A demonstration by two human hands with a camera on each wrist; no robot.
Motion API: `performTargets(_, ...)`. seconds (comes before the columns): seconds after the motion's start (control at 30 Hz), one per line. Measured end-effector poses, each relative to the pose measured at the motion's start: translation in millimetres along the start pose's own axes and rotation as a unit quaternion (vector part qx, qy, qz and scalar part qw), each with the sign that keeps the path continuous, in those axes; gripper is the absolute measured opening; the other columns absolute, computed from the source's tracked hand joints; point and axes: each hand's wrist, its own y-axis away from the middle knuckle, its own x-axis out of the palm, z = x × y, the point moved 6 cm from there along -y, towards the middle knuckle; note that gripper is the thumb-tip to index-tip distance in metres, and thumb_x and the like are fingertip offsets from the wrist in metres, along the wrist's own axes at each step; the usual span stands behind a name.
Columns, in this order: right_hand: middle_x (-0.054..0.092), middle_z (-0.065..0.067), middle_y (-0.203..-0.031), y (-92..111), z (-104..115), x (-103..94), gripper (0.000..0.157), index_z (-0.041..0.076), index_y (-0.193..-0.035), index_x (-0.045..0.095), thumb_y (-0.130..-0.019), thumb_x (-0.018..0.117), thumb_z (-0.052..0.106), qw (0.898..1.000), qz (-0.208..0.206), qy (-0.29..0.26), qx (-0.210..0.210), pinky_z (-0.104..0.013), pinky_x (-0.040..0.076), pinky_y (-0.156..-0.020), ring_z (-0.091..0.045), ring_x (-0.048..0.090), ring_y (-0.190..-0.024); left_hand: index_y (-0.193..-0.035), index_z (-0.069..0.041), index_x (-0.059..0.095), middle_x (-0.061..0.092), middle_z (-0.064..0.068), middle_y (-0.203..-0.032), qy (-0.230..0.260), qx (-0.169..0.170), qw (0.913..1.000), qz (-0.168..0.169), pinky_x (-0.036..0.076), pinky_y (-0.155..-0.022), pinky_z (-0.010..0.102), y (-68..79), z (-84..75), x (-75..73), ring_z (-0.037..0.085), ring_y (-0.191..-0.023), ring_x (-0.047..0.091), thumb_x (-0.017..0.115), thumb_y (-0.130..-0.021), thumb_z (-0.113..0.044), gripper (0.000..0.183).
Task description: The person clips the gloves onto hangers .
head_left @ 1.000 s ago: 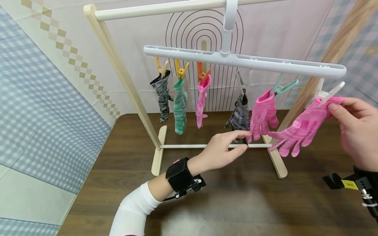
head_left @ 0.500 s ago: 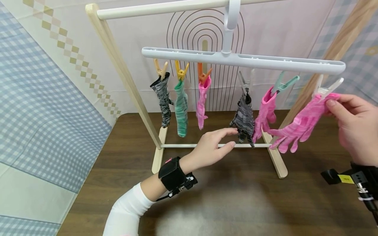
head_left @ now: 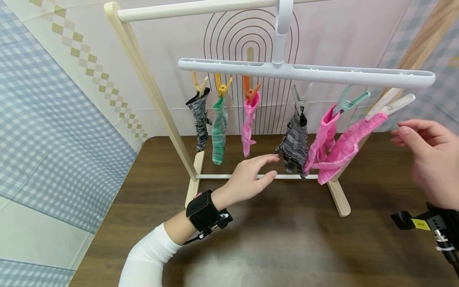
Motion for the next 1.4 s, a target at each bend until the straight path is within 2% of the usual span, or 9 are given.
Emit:
performTargets(0.4,0.061,-0.015,-0.074,18.1,23.6,13.6,0.016,-0.022,-0.090,0.051,-0.078,0.056,-0.012,0.996,-0.002,-0.032,-0.083,-0.017,0.047,-0.069,-0.019,0.056,-0.066,-0.119,-0.007,0.053,0.054,0.006,-0.127,0.002,0.004,0.9999,-0.011,0.042,-0.094,0.033,6.1,5.8,-6.7,0.009,-0.116,0.046,0.051,-0.090,-0.021,0.033)
performTargets(0.53,0.062,-0.015,-0.076,27.4,31.3,23.9,0.015,-0.024,-0.090,0.050,-0.079,0.054,-0.015,0.995,0.026,-0.033,-0.094,-0.017,0.046,-0.073,-0.019,0.056,-0.070,-0.119,-0.008,0.053,0.054,0.005,-0.127,-0.005,0.003,0.9999,-0.012,0.043,-0.093,0.034,7.8,7.4,-7.7,0.010,-0.116,0.046,0.050,-0.090,-0.021,0.032)
performTargets(0.63,0.061,-0.015,-0.081,34.7,37.4,32.8,0.014,-0.025,-0.090,0.049,-0.079,0.051,-0.017,0.992,0.065,-0.029,-0.103,-0.016,0.045,-0.075,-0.019,0.056,-0.076,-0.119,-0.007,0.053,0.054,0.005,-0.127,-0.009,0.001,0.9999,-0.012,0.043,-0.092,0.034,8.6,7.7,-8.5,0.010,-0.116,0.046,0.050,-0.090,-0.021,0.032)
performTargets(0.7,0.061,-0.013,-0.084,39.6,41.9,38.8,0.014,-0.025,-0.090,0.050,-0.079,0.051,-0.017,0.989,0.091,-0.003,-0.119,-0.015,0.043,-0.076,-0.018,0.055,-0.080,-0.119,-0.007,0.053,0.053,0.004,-0.127,-0.013,0.000,0.9999,-0.012,0.043,-0.092,0.034,8.9,7.6,-8.9,0.010,-0.115,0.046,0.050,-0.090,-0.021,0.032)
performTargets(0.83,0.060,-0.013,-0.090,48.8,48.6,49.6,0.014,-0.024,-0.090,0.052,-0.077,0.051,-0.018,0.978,0.133,0.049,-0.155,-0.013,0.042,-0.076,-0.017,0.053,-0.084,-0.119,-0.008,0.053,0.054,0.005,-0.127,-0.017,0.001,0.9997,-0.014,0.044,-0.091,0.034,10.0,7.8,-9.1,0.010,-0.114,0.047,0.050,-0.090,-0.021,0.032)
performTargets(1.07,0.061,-0.023,-0.097,63.4,51.5,65.8,0.018,-0.027,-0.090,0.051,-0.075,0.055,-0.018,0.956,0.209,0.057,-0.198,-0.016,0.043,-0.082,-0.024,0.055,-0.094,-0.118,-0.008,0.054,0.055,0.004,-0.126,-0.020,-0.001,0.9996,-0.019,0.045,-0.089,0.033,12.2,9.8,-8.7,0.010,-0.113,0.048,0.050,-0.089,-0.022,0.032)
performTargets(1.2,0.063,-0.026,-0.095,71.6,53.0,76.1,0.017,-0.025,-0.087,0.053,-0.073,0.058,-0.016,0.942,0.226,0.060,-0.242,-0.017,0.045,-0.081,-0.025,0.057,-0.093,-0.118,-0.008,0.054,0.055,0.005,-0.125,-0.017,-0.001,0.9997,-0.020,0.045,-0.090,0.034,13.2,11.1,-8.4,0.010,-0.114,0.048,0.050,-0.089,-0.022,0.032)
performTargets(1.3,0.065,-0.022,-0.093,78.7,55.3,85.1,0.015,-0.020,-0.085,0.058,-0.075,0.062,-0.009,0.929,0.219,0.116,-0.275,-0.015,0.043,-0.079,-0.020,0.058,-0.090,-0.118,-0.008,0.054,0.055,0.004,-0.125,-0.018,-0.001,0.9996,-0.020,0.044,-0.092,0.034,13.9,11.9,-8.4,0.009,-0.115,0.047,0.050,-0.089,-0.022,0.032)
performTargets(1.4,0.066,-0.017,-0.092,84.7,56.9,93.7,0.017,-0.014,-0.086,0.062,-0.080,0.064,0.002,0.910,0.208,0.193,-0.303,-0.013,0.040,-0.080,-0.013,0.057,-0.089,-0.117,-0.009,0.054,0.055,0.003,-0.125,-0.021,0.001,0.9995,-0.022,0.043,-0.092,0.034,14.7,12.6,-8.3,0.009,-0.115,0.047,0.051,-0.089,-0.022,0.032)
